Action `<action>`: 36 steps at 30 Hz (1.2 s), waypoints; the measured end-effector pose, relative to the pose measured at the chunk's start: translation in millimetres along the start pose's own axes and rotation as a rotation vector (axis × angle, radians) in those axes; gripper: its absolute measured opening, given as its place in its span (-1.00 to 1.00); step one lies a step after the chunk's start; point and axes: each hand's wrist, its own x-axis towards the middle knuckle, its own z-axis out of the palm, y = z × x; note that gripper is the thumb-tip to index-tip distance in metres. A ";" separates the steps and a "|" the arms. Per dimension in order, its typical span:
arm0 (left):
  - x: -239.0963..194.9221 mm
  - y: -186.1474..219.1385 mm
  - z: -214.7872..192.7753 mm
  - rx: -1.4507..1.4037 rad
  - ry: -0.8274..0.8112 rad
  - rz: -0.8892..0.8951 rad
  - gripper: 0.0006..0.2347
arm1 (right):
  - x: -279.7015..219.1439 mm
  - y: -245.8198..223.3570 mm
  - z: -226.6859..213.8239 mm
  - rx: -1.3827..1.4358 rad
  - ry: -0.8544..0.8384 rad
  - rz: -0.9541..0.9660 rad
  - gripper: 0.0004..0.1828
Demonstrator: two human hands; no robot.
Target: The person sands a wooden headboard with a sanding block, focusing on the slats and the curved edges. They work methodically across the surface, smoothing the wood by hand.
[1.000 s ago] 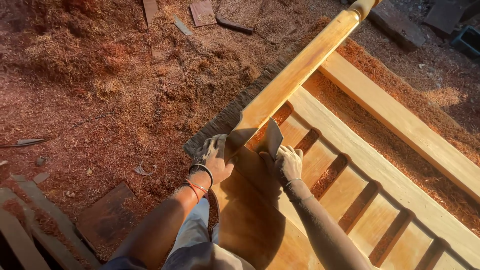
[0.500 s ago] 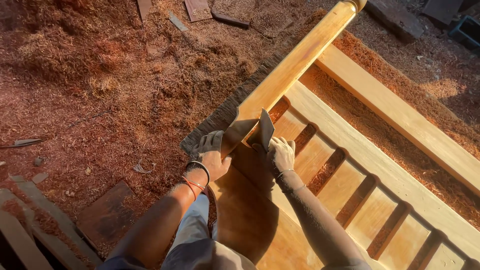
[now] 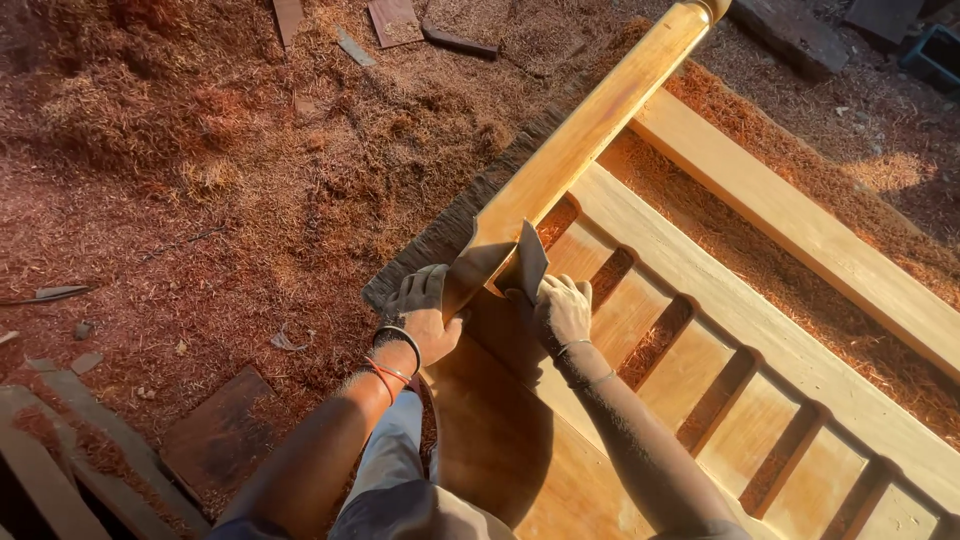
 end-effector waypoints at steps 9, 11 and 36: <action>7.7 -18.6 33.3 0.101 0.097 0.018 -0.15 | 19.4 -40.3 -75.4 -0.115 -0.168 -0.004 -0.53; 2.7 -6.6 19.1 0.079 0.076 0.031 -0.24 | 10.5 -24.4 -44.5 -0.031 -0.112 0.018 -0.61; 4.0 3.0 6.5 0.102 -0.009 0.006 -0.27 | 17.5 -38.7 -65.8 -0.152 -0.238 0.084 -0.51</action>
